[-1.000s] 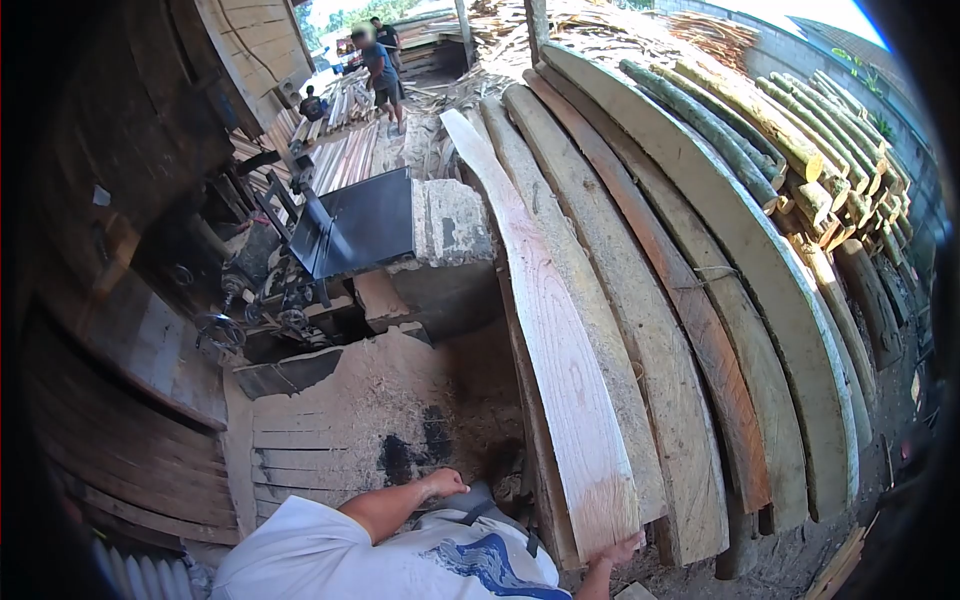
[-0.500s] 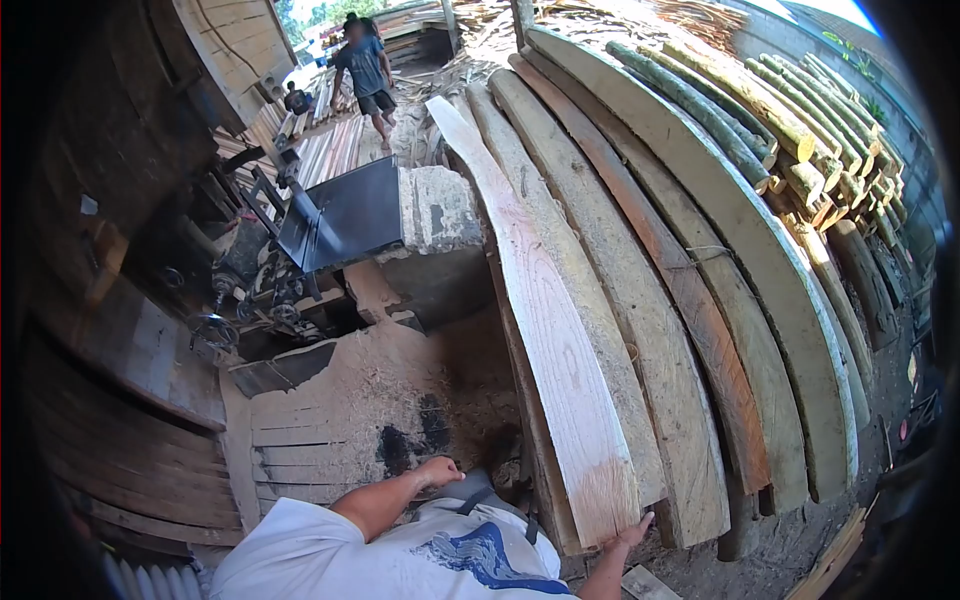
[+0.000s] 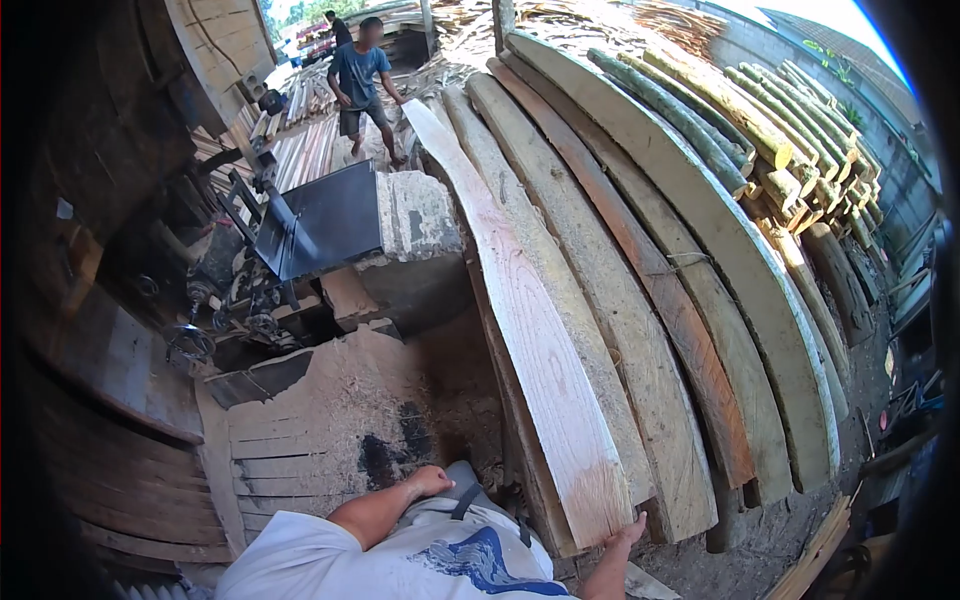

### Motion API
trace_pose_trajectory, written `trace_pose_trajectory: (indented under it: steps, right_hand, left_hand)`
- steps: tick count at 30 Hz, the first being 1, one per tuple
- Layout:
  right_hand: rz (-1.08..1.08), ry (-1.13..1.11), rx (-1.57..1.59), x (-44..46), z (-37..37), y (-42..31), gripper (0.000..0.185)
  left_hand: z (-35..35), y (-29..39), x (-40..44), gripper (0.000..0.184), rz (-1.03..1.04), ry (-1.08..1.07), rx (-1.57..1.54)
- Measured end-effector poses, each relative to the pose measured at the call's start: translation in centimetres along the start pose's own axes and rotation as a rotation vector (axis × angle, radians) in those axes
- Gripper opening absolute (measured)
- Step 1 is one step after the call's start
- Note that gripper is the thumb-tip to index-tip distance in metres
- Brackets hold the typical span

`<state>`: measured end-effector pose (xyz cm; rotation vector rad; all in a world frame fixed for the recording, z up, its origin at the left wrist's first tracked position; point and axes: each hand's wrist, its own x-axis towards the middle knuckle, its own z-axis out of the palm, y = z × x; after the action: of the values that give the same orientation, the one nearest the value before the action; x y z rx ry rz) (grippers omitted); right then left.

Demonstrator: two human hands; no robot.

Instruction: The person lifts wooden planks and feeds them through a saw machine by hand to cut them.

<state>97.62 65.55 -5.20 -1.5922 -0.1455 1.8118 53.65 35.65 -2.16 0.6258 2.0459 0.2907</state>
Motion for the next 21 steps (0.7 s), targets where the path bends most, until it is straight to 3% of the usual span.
trace_pose_trajectory:
  steps: [3,6,7,10,12,14,16,18,21]
  right_hand:
    - [0.011,0.088,-0.029,-0.3,0.8,-0.3,0.078]
    - [0.011,0.098,-0.109,-1.0,1.1,-0.9,0.083]
    - [-0.004,0.119,-0.100,-1.4,1.3,-0.4,0.082]
    - [-0.073,0.165,-0.011,-5.3,2.1,0.8,0.073]
    - [-0.149,0.154,0.127,-15.2,8.0,2.4,0.064]
    - [-0.317,0.252,0.038,-22.0,9.6,4.9,0.065]
    - [-0.488,0.349,-0.033,-25.5,11.1,7.8,0.073]
    - [-0.640,0.319,-0.094,-28.1,11.7,11.1,0.070]
    - [-0.857,-0.052,-0.126,-30.9,8.5,16.4,0.066]
  left_hand:
    - [-1.7,-0.1,1.9,0.050,0.050,-0.008,0.004]
    - [-4.5,1.2,3.8,0.047,-0.086,-0.128,-0.150]
    - [-4.7,0.8,5.6,0.055,-0.087,-0.159,-0.191]
    - [-7.7,4.6,5.5,0.072,-0.075,-0.188,-0.648]
    - [-9.3,6.6,6.4,0.097,-0.097,-0.348,-0.963]
    - [-11.4,9.9,6.2,0.113,-0.222,-0.376,-1.266]
    - [-15.6,14.6,3.4,0.112,-0.399,-0.313,-1.495]
    - [-18.3,17.6,1.3,0.112,-0.255,-0.061,-1.673]
    - [-14.7,10.3,6.3,0.095,0.197,-0.285,-2.086]
